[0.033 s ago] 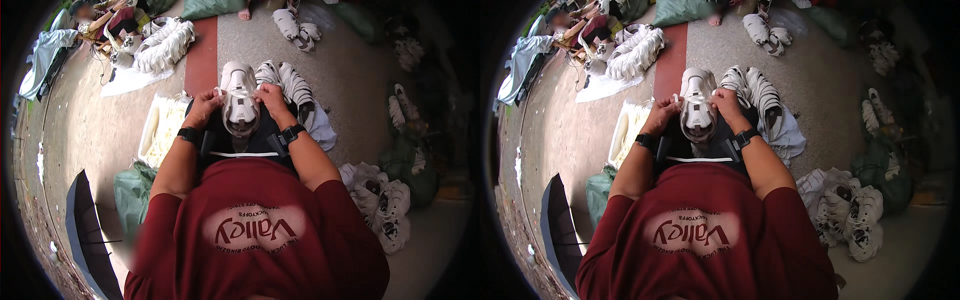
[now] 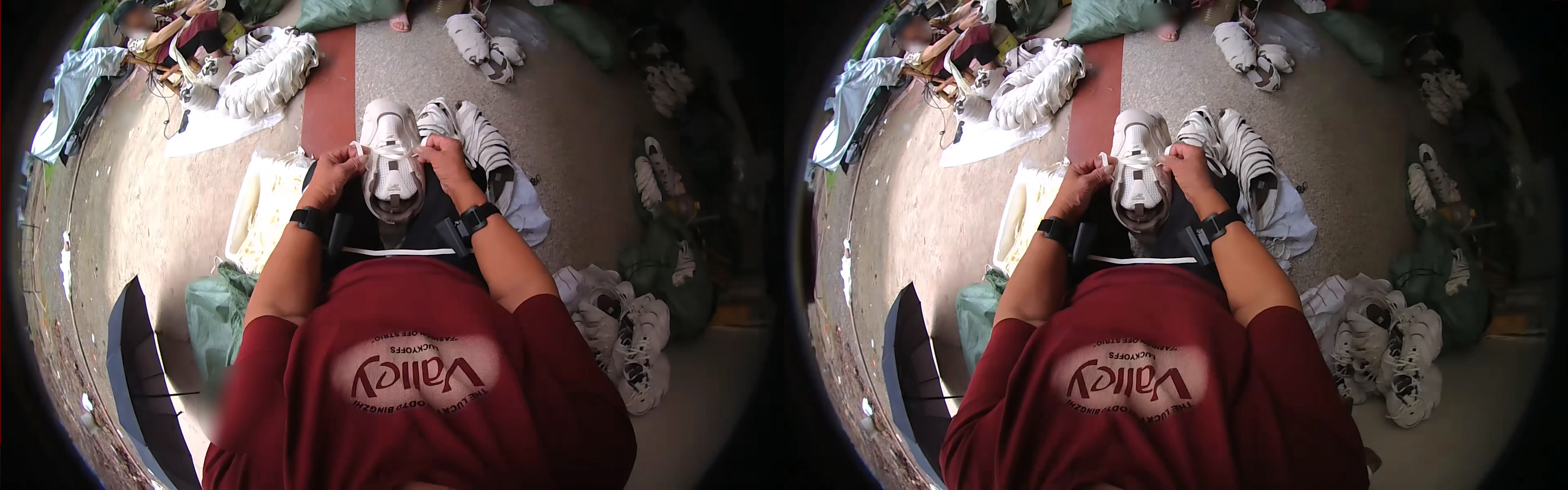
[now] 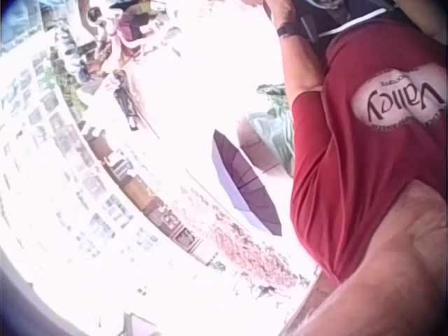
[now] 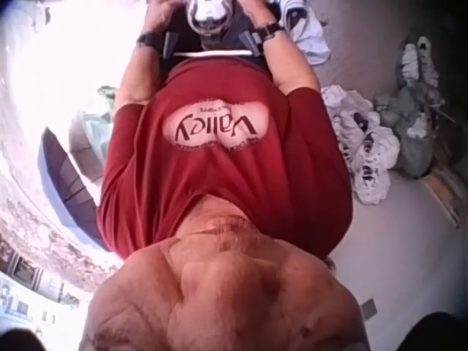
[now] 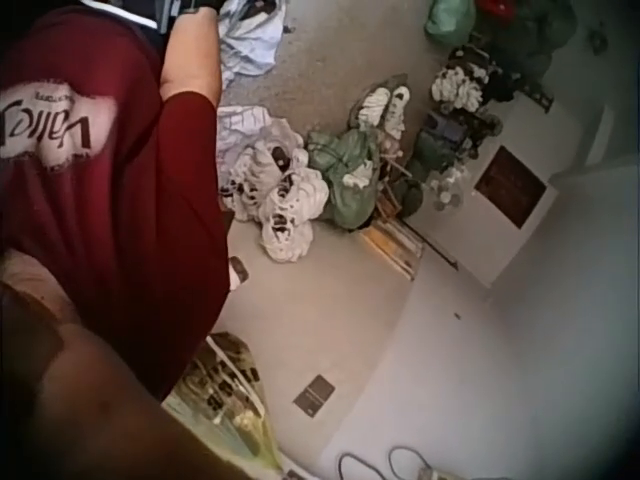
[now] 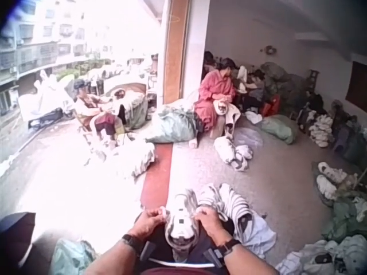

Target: The recorder is lacing white athletic shoes and attaching eyelet components.

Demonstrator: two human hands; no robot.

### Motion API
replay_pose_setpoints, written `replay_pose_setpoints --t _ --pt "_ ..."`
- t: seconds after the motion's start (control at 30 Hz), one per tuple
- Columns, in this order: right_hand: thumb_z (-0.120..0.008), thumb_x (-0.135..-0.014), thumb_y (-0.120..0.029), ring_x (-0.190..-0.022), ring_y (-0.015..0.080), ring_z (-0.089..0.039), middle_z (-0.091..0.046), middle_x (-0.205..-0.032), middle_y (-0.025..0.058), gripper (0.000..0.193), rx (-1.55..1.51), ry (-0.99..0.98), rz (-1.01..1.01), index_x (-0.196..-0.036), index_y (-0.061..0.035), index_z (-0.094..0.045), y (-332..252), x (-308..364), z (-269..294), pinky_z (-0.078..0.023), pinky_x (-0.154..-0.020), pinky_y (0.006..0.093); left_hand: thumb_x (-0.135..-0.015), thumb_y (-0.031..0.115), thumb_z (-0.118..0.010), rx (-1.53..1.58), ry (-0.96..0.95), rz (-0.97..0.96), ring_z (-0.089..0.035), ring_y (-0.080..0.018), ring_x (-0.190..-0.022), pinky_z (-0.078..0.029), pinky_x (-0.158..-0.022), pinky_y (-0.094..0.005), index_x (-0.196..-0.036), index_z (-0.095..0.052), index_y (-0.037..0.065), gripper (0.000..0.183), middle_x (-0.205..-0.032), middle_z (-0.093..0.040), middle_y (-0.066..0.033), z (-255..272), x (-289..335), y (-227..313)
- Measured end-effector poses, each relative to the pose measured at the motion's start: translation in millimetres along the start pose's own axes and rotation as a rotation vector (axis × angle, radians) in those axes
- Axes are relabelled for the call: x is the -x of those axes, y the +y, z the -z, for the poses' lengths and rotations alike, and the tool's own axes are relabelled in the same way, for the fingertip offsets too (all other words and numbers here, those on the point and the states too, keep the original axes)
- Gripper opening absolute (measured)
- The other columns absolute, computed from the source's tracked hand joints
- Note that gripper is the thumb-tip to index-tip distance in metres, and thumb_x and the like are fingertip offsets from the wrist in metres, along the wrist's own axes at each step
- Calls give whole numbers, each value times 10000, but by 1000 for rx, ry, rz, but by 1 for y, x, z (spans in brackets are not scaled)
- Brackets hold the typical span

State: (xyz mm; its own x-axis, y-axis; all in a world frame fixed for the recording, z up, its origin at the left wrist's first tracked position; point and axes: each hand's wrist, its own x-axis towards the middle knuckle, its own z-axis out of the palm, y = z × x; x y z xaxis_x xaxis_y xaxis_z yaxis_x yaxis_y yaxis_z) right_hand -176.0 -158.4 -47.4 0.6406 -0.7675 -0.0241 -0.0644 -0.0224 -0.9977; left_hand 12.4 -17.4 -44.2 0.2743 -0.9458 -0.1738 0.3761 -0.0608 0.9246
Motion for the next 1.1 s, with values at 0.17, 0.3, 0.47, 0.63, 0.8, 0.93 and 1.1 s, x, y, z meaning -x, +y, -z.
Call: replay_pose_setpoints --t 0.17,0.3,0.47,0.63,0.8,0.93,1.1 --pt "-615 -770 -17 -642 95 -537 -615 -696 32 137 -148 74 148 -644 -4 -561 2 -3 -10 -421 -641 223 -824 90 -630 -39 -44 -83 -531 -72 -779 -435 -745 -233 -744 -583 68 96 -945 -635 -2 5 -4 -4" --pt "-647 -699 -37 -577 179 -513 -573 -643 89 162 295 179 193 -616 14 -518 2 -10 -6 -413 -566 301 -825 82 -624 -107 -41 -106 -523 -74 -770 -433 -743 -237 -724 -565 68 118 -930 -636 -11 0 -9 0" --pt "-604 -687 -76 -650 390 -536 -548 -675 188 109 830 309 478 -692 -7 -520 2 1 -26 -425 -582 462 -805 23 -610 -125 29 -93 -501 -75 -797 -413 -753 -225 -687 -475 69 185 -951 -599 -10 -4 3 -1" --pt "-640 -692 -119 -661 352 -571 -569 -666 171 148 767 212 166 -660 -23 -532 12 -8 -31 -444 -573 432 -824 37 -606 -80 62 -159 -520 -63 -734 -430 -690 -212 -752 -542 59 99 -844 -615 -7 -4 8 -11" --pt "-656 -701 -184 -611 343 -584 -576 -635 154 182 666 394 243 -639 -51 -549 3 7 -32 -440 -522 419 -837 65 -604 -55 80 -169 -505 -49 -604 -417 -569 -191 -766 -575 54 78 -711 -610 3 -38 21 5" --pt "-576 -741 -151 -638 361 -598 -592 -669 181 103 958 278 301 -757 -49 -574 -11 15 -36 -491 -609 442 -840 88 -612 -338 -21 -169 -497 -37 -580 -408 -521 -202 -775 -603 19 95 -695 -602 7 -47 11 8" --pt "-535 -733 -84 -812 349 -584 -584 -755 197 138 959 178 351 -833 11 -543 -19 36 -38 -495 -679 410 -805 92 -613 -638 49 -268 -519 -72 -591 -443 -544 -266 -795 -612 -38 130 -646 -608 -57 -52 -11 -15"
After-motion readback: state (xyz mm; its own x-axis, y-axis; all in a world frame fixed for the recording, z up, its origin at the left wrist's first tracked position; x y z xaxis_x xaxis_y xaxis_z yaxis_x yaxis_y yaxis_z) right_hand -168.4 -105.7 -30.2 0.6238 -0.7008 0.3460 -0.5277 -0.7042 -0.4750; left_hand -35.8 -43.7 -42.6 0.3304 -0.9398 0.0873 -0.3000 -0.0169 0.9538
